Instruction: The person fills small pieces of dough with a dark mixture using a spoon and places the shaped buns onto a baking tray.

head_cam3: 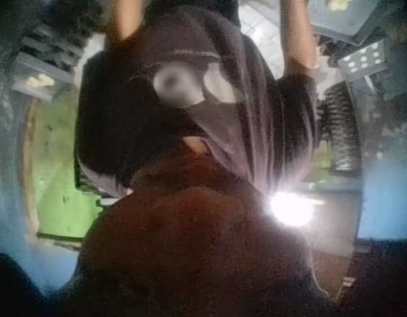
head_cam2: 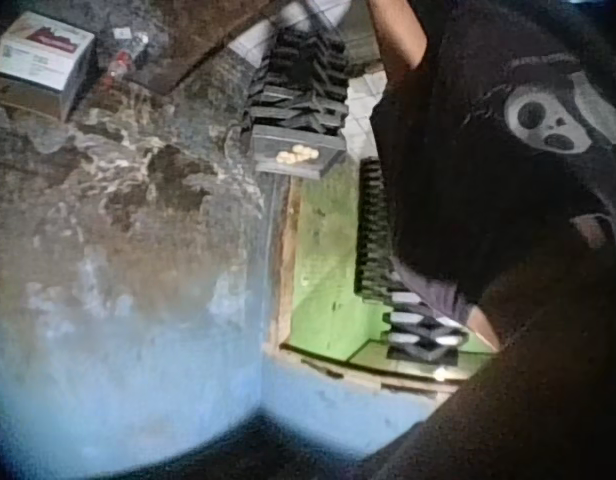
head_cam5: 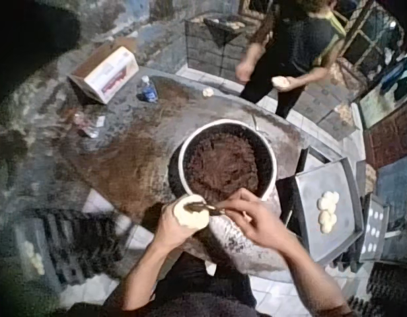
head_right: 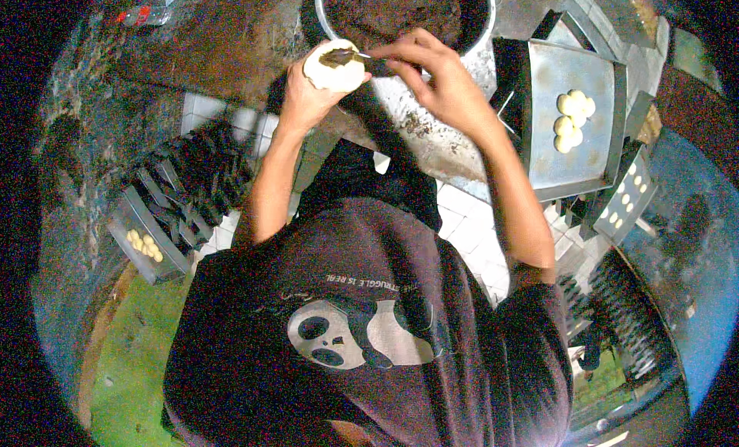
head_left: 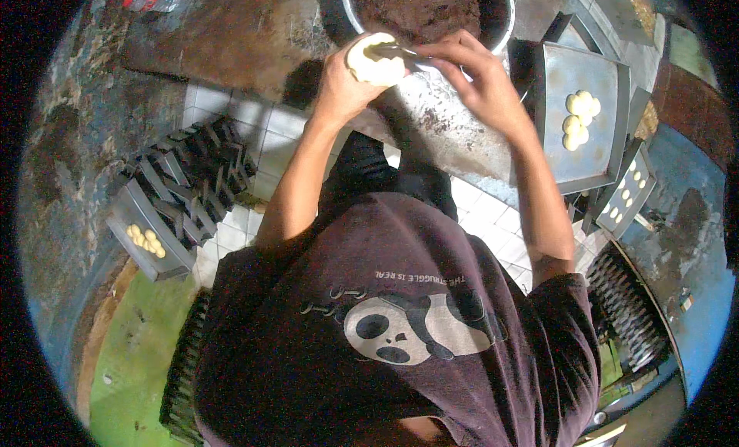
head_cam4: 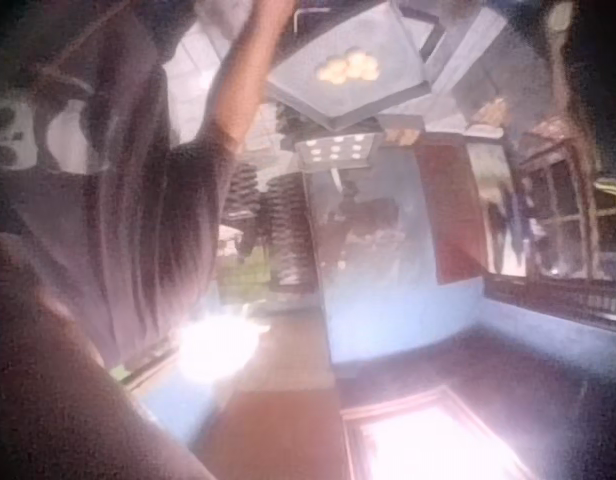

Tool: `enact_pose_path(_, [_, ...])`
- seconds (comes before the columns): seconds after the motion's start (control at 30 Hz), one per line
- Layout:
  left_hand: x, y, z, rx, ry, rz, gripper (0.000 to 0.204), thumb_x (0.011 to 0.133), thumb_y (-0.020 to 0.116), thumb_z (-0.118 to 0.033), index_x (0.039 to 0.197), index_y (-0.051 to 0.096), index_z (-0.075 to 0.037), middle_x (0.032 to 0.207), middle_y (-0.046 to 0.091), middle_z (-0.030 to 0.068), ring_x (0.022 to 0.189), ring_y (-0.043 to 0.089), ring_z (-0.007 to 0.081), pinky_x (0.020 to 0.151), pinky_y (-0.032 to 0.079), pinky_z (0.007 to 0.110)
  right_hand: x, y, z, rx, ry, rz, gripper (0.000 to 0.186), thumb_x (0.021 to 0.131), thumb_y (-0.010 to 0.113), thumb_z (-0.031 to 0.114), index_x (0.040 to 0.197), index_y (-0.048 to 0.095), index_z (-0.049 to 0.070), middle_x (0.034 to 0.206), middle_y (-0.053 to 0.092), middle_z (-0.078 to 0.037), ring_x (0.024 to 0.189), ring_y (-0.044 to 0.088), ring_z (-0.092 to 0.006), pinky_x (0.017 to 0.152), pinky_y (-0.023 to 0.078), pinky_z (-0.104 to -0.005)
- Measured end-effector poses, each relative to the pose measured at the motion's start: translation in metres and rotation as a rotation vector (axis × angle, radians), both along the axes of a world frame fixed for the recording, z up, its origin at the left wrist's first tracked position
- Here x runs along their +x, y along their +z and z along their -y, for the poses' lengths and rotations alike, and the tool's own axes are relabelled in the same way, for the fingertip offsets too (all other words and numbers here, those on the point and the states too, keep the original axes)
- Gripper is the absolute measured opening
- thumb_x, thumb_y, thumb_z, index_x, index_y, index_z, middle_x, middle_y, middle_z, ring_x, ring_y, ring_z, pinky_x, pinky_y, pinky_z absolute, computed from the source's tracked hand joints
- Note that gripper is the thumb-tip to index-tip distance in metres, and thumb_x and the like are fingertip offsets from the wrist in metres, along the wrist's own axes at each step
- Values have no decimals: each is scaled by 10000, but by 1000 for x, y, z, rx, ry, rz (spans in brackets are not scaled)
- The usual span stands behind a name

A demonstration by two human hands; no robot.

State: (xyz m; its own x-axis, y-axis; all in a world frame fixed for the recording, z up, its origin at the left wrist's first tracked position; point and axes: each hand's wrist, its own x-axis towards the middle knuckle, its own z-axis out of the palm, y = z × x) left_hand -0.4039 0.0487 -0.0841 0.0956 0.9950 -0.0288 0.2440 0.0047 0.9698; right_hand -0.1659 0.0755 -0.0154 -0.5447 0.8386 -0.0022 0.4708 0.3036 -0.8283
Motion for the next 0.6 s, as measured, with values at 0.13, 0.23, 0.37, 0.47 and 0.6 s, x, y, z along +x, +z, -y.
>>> enact_pose_path(0.13, [2, -5, -11, 141, 53, -135, 402, 763, 864, -114, 1124, 721, -9, 1053, 771, 78, 948, 722, 156, 882, 570, 325, -22, -17, 36, 230, -172, 136, 622, 749, 652, -62, 1309, 674, 207, 1137, 588, -132, 971, 633, -339, 870, 547, -437])
enact_pose_path(0.23, [-1, -9, -10, 53, -2, -14, 405, 773, 871, -150, 1123, 729, -3, 1037, 779, 95, 944, 732, 164, 866, 568, 320, -20, -29, 63, 212, -272, 116, 617, 728, 664, -68, 1298, 674, 167, 1149, 585, -133, 956, 622, -345, 843, 541, -434])
enact_pose_path(0.37, [2, -21, -3, -73, 33, -67, 339, 817, 844, -169, 1097, 742, -7, 1041, 779, 78, 932, 725, 145, 860, 562, 316, 17, -116, 117, -46, -474, 127, 472, 805, 638, -122, 1248, 665, 40, 1041, 605, -185, 948, 648, -339, 802, 535, -429])
enact_pose_path(0.47, [7, -25, -5, -77, -113, -78, 320, 822, 850, -209, 1065, 755, -23, 995, 781, 65, 890, 720, 139, 840, 560, 314, 82, -195, 166, -346, -368, 398, 460, 863, 767, 131, 1285, 616, 29, 1117, 621, -207, 1083, 640, -391, 920, 520, -441])
enact_pose_path(0.6, [9, -10, -5, -114, -383, -132, 341, 813, 859, -245, 1068, 757, -42, 988, 778, 51, 887, 709, 125, 845, 562, 320, 29, -67, 107, -45, -418, 137, 684, 787, 870, 293, 1369, 588, 70, 1242, 597, -190, 1153, 627, -384, 995, 510, -455])
